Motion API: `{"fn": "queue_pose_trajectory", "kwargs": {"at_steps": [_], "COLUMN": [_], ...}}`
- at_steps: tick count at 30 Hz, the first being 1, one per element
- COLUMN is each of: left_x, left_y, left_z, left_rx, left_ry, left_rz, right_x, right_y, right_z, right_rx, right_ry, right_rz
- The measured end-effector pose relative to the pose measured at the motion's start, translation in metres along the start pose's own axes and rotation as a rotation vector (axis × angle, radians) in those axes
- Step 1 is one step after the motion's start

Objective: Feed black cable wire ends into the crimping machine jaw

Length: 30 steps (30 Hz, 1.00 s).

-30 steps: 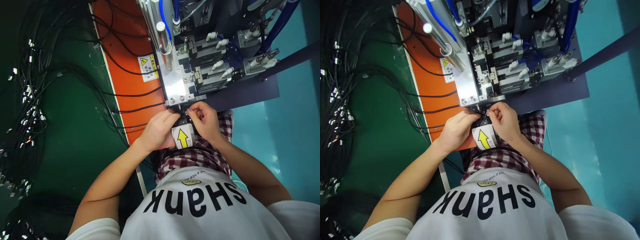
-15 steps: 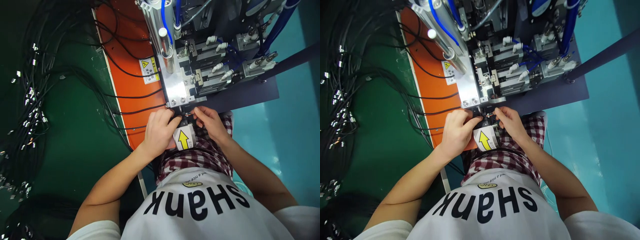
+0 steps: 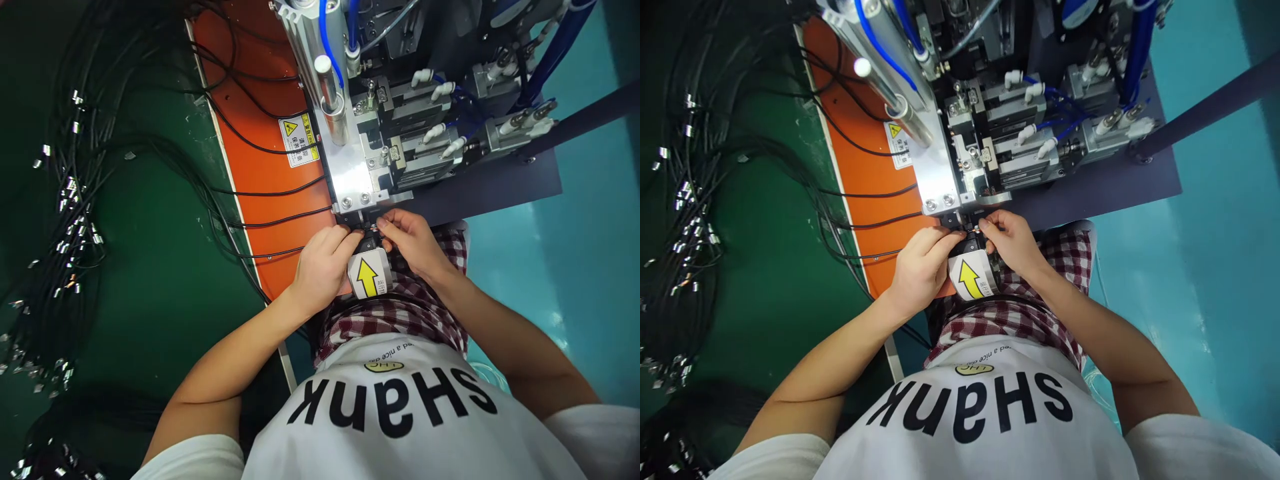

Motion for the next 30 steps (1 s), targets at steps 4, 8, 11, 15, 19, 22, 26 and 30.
{"fn": "queue_pose_trajectory", "kwargs": {"at_steps": [4,8,11,15,19,22,26,30], "left_x": [0.000,0.001,0.000,-0.007,-0.025,-0.034,-0.037,-0.034], "left_y": [-0.001,-0.001,0.000,-0.002,-0.027,-0.055,-0.077,-0.073], "left_z": [0.001,0.000,0.000,-0.001,-0.005,-0.008,-0.007,-0.011], "left_rx": [-0.007,-0.010,-0.011,-0.042,-0.079,-0.088,-0.067,-0.083], "left_ry": [0.002,-0.023,-0.062,-0.126,-0.170,-0.092,-0.030,-0.028], "left_rz": [0.005,0.008,0.025,0.041,0.078,0.090,0.125,0.139], "right_x": [0.003,-0.002,-0.003,0.000,-0.014,-0.034,-0.049,-0.050], "right_y": [-0.002,-0.001,0.000,-0.001,-0.011,-0.022,-0.039,-0.050], "right_z": [0.007,0.003,0.001,0.001,0.009,0.027,0.064,0.086], "right_rx": [0.050,-0.037,-0.096,-0.083,-0.042,-0.011,0.064,0.103], "right_ry": [0.058,-0.048,-0.139,-0.062,-0.029,-0.032,-0.029,-0.055], "right_rz": [-0.017,-0.003,-0.013,-0.051,0.003,0.081,0.130,0.114]}}
Point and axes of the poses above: each hand's wrist, its own y-axis towards the middle knuckle, its own x-axis out of the palm, z = x × y, the point moved 10 cm from there along y, towards the middle knuckle, and after that the axes turned 12 degrees about -y, right-handed, at the moved point
